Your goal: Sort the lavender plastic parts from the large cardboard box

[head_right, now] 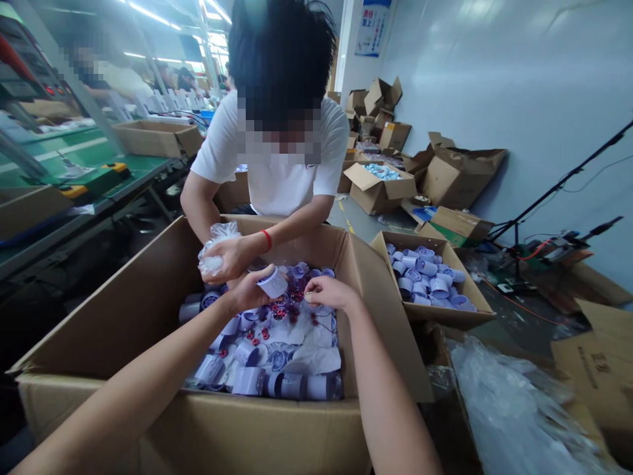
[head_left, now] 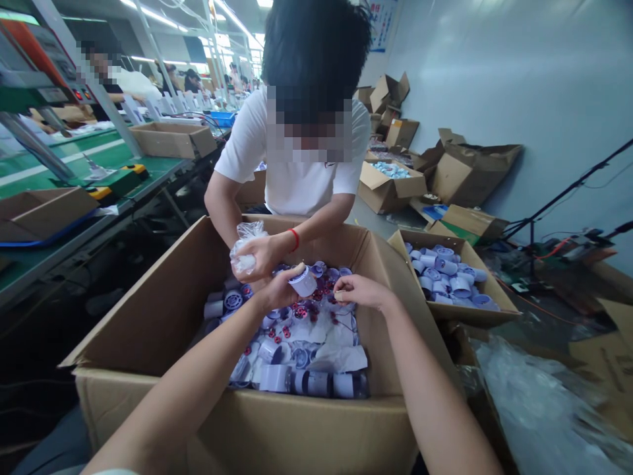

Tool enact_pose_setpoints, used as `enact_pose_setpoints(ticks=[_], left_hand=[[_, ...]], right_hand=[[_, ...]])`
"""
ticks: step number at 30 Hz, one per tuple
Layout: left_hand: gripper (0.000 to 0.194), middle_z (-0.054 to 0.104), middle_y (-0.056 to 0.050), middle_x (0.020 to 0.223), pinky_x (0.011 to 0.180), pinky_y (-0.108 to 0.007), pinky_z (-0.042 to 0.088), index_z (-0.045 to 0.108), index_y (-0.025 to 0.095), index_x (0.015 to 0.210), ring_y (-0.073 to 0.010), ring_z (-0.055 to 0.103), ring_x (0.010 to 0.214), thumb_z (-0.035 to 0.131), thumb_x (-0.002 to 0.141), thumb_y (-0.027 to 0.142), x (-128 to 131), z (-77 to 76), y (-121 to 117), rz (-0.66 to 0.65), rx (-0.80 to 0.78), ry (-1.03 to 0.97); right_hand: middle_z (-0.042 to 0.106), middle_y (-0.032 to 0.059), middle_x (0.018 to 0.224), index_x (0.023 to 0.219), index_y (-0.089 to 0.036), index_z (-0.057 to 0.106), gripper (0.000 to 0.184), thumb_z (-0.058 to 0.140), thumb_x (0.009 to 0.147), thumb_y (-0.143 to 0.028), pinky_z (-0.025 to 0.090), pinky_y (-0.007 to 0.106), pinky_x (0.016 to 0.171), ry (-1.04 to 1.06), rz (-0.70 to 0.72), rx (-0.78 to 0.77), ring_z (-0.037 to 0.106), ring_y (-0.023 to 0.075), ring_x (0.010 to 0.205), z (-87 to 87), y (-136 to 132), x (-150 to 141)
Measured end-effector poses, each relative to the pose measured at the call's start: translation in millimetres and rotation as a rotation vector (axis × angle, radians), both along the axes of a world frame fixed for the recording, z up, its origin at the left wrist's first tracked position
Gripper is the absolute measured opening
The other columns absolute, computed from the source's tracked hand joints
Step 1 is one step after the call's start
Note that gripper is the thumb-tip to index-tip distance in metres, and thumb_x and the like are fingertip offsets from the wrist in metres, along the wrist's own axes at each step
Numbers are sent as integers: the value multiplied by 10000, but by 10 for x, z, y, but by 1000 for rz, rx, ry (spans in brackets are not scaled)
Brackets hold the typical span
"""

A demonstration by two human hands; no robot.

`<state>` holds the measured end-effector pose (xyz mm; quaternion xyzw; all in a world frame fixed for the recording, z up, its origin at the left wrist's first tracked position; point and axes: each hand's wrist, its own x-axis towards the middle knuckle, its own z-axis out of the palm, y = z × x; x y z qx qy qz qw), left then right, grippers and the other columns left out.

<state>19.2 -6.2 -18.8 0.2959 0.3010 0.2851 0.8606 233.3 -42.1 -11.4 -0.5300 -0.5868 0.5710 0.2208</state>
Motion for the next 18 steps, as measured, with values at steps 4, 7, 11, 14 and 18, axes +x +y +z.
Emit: enact_pose_setpoints(ticks=[4, 7, 11, 14, 18], left_hand=[[324, 689, -92, 724, 599, -264, 495, 657, 83, 921, -171, 645, 609, 487, 905, 359, 10, -13, -7, 11, -56, 10], [307, 696, -95, 759, 617, -271, 500, 648, 92, 963, -188, 660, 662, 511, 892, 358, -2, -47, 3, -5, -40, 23], [339, 702, -100, 766, 652, -298, 501, 631, 102, 1017, -208, 660, 708, 464, 911, 378, -25, -114, 65, -13, 0, 66], [342, 696, -88, 729, 647, -290, 500, 633, 124, 982, -199, 651, 694, 444, 917, 402, -27, -141, 104, -6, 7, 74], [317, 679, -68, 712, 625, -278, 506, 626, 124, 886, -173, 637, 646, 499, 891, 414, -33, -126, 92, -9, 11, 88]], right_hand=[[581, -40, 562, 694, -163, 608, 56, 631, 653, -133, 419, 219, 578, -59, 13, 27, 522, 99, 559, -1, 5, 13], [594, -30, 580, 679, -155, 616, 34, 639, 655, -153, 418, 224, 591, -75, 22, 52, 526, 102, 579, 13, 4, 27], [605, -24, 600, 696, -159, 600, 146, 691, 648, -261, 434, 243, 608, 9, 11, 77, 539, 109, 596, 28, 3, 47], [604, -25, 596, 721, -165, 576, 265, 727, 621, -360, 447, 258, 616, 94, 18, 85, 543, 110, 588, 29, 4, 50], [608, -28, 588, 731, -182, 524, 355, 755, 588, -410, 445, 257, 591, 152, -8, 90, 544, 107, 558, 15, 4, 40]])
